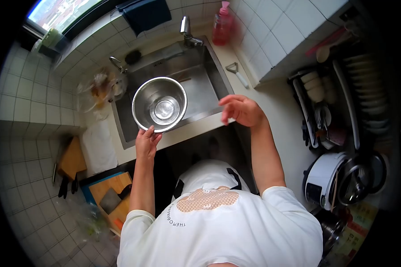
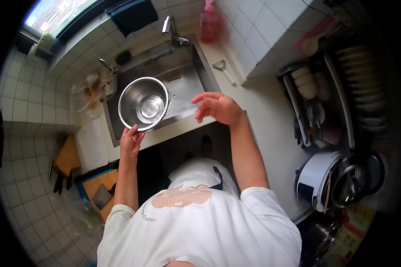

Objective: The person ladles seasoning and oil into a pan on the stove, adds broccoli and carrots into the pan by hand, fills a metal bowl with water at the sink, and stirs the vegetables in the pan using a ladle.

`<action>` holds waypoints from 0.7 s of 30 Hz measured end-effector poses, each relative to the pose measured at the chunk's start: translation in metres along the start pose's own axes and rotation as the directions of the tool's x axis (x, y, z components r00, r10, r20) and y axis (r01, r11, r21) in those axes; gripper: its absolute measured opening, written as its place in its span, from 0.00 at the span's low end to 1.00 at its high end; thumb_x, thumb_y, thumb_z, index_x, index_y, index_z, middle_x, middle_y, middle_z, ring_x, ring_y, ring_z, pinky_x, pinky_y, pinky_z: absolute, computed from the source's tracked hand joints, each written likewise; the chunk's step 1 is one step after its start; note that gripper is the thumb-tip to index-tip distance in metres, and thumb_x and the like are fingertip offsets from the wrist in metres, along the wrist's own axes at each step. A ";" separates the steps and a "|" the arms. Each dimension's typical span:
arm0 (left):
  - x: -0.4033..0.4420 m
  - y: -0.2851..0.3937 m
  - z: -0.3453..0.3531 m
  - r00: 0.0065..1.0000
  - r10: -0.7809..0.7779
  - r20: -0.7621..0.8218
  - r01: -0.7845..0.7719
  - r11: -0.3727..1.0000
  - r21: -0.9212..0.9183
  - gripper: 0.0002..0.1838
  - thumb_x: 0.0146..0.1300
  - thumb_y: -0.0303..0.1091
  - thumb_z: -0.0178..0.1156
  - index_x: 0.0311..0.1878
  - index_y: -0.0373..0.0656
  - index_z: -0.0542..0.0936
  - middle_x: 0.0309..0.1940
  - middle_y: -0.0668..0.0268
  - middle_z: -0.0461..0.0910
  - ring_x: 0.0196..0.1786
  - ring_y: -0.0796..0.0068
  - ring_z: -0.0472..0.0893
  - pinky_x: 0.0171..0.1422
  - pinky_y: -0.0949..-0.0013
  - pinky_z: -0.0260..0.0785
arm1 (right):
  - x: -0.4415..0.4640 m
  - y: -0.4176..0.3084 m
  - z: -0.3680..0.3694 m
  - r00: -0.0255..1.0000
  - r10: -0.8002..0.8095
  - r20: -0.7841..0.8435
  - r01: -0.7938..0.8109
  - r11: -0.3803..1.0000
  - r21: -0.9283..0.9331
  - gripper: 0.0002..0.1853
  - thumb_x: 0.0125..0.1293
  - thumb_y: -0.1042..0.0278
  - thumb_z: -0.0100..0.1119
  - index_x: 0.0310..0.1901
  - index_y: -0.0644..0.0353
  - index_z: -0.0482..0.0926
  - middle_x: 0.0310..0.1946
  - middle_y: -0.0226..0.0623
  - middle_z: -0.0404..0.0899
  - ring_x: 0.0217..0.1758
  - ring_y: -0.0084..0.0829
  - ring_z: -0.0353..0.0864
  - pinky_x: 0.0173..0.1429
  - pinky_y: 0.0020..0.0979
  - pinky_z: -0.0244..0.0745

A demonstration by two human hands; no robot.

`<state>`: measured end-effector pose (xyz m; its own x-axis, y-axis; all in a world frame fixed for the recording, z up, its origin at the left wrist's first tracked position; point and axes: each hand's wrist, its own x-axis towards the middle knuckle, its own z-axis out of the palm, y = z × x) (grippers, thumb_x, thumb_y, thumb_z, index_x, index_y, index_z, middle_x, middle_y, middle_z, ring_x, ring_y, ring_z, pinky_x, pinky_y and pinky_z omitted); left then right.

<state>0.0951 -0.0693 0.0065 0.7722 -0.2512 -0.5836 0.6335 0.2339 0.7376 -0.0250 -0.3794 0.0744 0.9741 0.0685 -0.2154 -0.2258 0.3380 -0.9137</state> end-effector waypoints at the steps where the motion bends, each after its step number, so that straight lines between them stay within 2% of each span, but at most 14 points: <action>1: -0.001 -0.002 0.002 1.000 -0.001 0.008 0.001 1.000 -0.001 0.07 0.58 0.27 0.55 0.40 0.44 0.71 0.31 0.67 0.77 0.30 0.74 0.78 0.33 0.75 0.74 | -0.003 0.019 -0.010 0.991 0.068 -0.114 -0.066 0.998 0.022 0.16 0.61 0.61 0.52 0.45 0.62 0.75 0.33 0.40 0.79 0.35 0.28 0.79 0.43 0.26 0.73; 2: -0.001 -0.005 0.004 1.000 -0.003 0.018 0.003 1.000 0.001 0.07 0.58 0.27 0.55 0.40 0.44 0.71 0.31 0.67 0.77 0.30 0.74 0.78 0.33 0.75 0.74 | -0.006 0.047 -0.009 0.871 -0.176 -0.459 -0.237 0.668 -0.706 0.18 0.56 0.60 0.57 0.45 0.61 0.75 0.34 0.40 0.79 0.37 0.30 0.79 0.44 0.29 0.73; 4: 0.000 -0.010 0.005 0.998 -0.014 0.059 0.013 1.000 0.021 0.07 0.58 0.27 0.55 0.40 0.44 0.71 0.31 0.67 0.77 0.30 0.74 0.78 0.33 0.74 0.74 | -0.034 0.083 -0.005 0.831 -0.426 -0.358 -0.295 0.208 -0.932 0.21 0.52 0.59 0.61 0.45 0.62 0.75 0.36 0.41 0.79 0.38 0.32 0.79 0.44 0.30 0.72; 5: 0.000 -0.012 0.006 0.997 -0.015 0.082 0.013 0.999 0.030 0.07 0.58 0.27 0.56 0.40 0.44 0.71 0.31 0.67 0.77 0.30 0.74 0.78 0.33 0.74 0.74 | -0.049 0.094 0.004 0.868 -0.196 -0.456 -0.178 0.735 -0.655 0.19 0.52 0.62 0.61 0.44 0.63 0.75 0.36 0.41 0.79 0.37 0.31 0.79 0.42 0.30 0.73; 6: 0.000 -0.014 0.009 0.995 -0.029 0.092 0.026 0.999 0.039 0.07 0.58 0.27 0.55 0.40 0.44 0.71 0.31 0.67 0.77 0.30 0.73 0.78 0.34 0.73 0.74 | -0.063 0.100 0.014 0.919 0.097 -0.382 -0.180 0.965 -0.189 0.16 0.54 0.65 0.60 0.43 0.63 0.75 0.34 0.40 0.80 0.35 0.30 0.79 0.41 0.29 0.73; 8: -0.001 -0.022 0.013 0.993 -0.042 0.108 0.038 0.999 0.039 0.08 0.58 0.27 0.55 0.41 0.44 0.71 0.31 0.67 0.77 0.31 0.73 0.78 0.35 0.72 0.73 | -0.092 0.114 0.030 0.892 0.205 -0.404 -0.301 0.935 -0.190 0.14 0.54 0.66 0.59 0.41 0.64 0.76 0.31 0.38 0.80 0.33 0.27 0.79 0.40 0.27 0.73; 10: -0.010 -0.027 0.023 0.987 -0.054 0.153 0.048 0.998 0.046 0.09 0.59 0.26 0.54 0.43 0.44 0.70 0.33 0.67 0.76 0.32 0.73 0.78 0.35 0.72 0.73 | -0.118 0.127 0.040 0.880 -0.032 -0.473 -0.256 0.808 -0.530 0.14 0.55 0.65 0.59 0.41 0.63 0.76 0.28 0.37 0.80 0.32 0.27 0.79 0.39 0.26 0.73; 11: -0.012 -0.031 0.026 0.982 -0.057 0.182 0.048 0.997 0.054 0.09 0.59 0.26 0.53 0.43 0.44 0.70 0.34 0.67 0.76 0.33 0.74 0.78 0.35 0.73 0.74 | -0.128 0.128 0.042 0.875 0.014 -0.484 -0.294 0.809 -0.509 0.13 0.56 0.67 0.58 0.43 0.63 0.76 0.30 0.34 0.79 0.33 0.22 0.78 0.40 0.25 0.73; 12: -0.017 -0.035 0.030 0.976 -0.058 0.210 0.046 0.997 0.060 0.09 0.59 0.26 0.53 0.43 0.44 0.70 0.34 0.68 0.76 0.33 0.74 0.78 0.35 0.74 0.74 | -0.136 0.128 0.044 0.870 0.057 -0.490 -0.306 0.842 -0.445 0.14 0.56 0.66 0.58 0.42 0.62 0.76 0.30 0.34 0.79 0.34 0.22 0.78 0.40 0.25 0.73; 17: -0.053 -0.061 0.049 0.959 -0.065 0.275 0.040 0.995 0.096 0.08 0.59 0.26 0.53 0.43 0.44 0.70 0.33 0.69 0.76 0.33 0.76 0.79 0.33 0.76 0.74 | -0.171 0.136 0.059 0.890 -0.054 -0.453 -0.247 0.777 -0.578 0.15 0.55 0.65 0.58 0.43 0.62 0.75 0.32 0.41 0.80 0.36 0.30 0.79 0.42 0.28 0.73; 18: -0.063 -0.068 0.053 0.962 -0.067 0.266 0.040 0.994 0.104 0.08 0.60 0.26 0.53 0.42 0.44 0.71 0.33 0.69 0.76 0.33 0.76 0.79 0.32 0.76 0.75 | -0.177 0.138 0.061 0.894 -0.052 -0.445 -0.229 0.801 -0.553 0.16 0.54 0.63 0.58 0.42 0.62 0.76 0.34 0.42 0.80 0.39 0.36 0.79 0.45 0.31 0.73; 21: -0.093 -0.091 0.059 0.946 -0.070 0.317 0.040 0.994 0.100 0.08 0.60 0.25 0.52 0.42 0.44 0.71 0.32 0.69 0.76 0.32 0.76 0.79 0.31 0.76 0.75 | -0.204 0.142 0.062 0.933 -0.060 -0.354 -0.189 0.756 -0.627 0.17 0.55 0.62 0.56 0.44 0.62 0.75 0.35 0.42 0.79 0.40 0.38 0.79 0.47 0.32 0.72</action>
<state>-0.0372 -0.1228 0.0136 0.6705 -0.5520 -0.4956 0.6557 0.1285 0.7440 -0.2554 -0.2869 0.0104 0.9193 -0.2885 -0.2678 -0.3609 -0.3459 -0.8661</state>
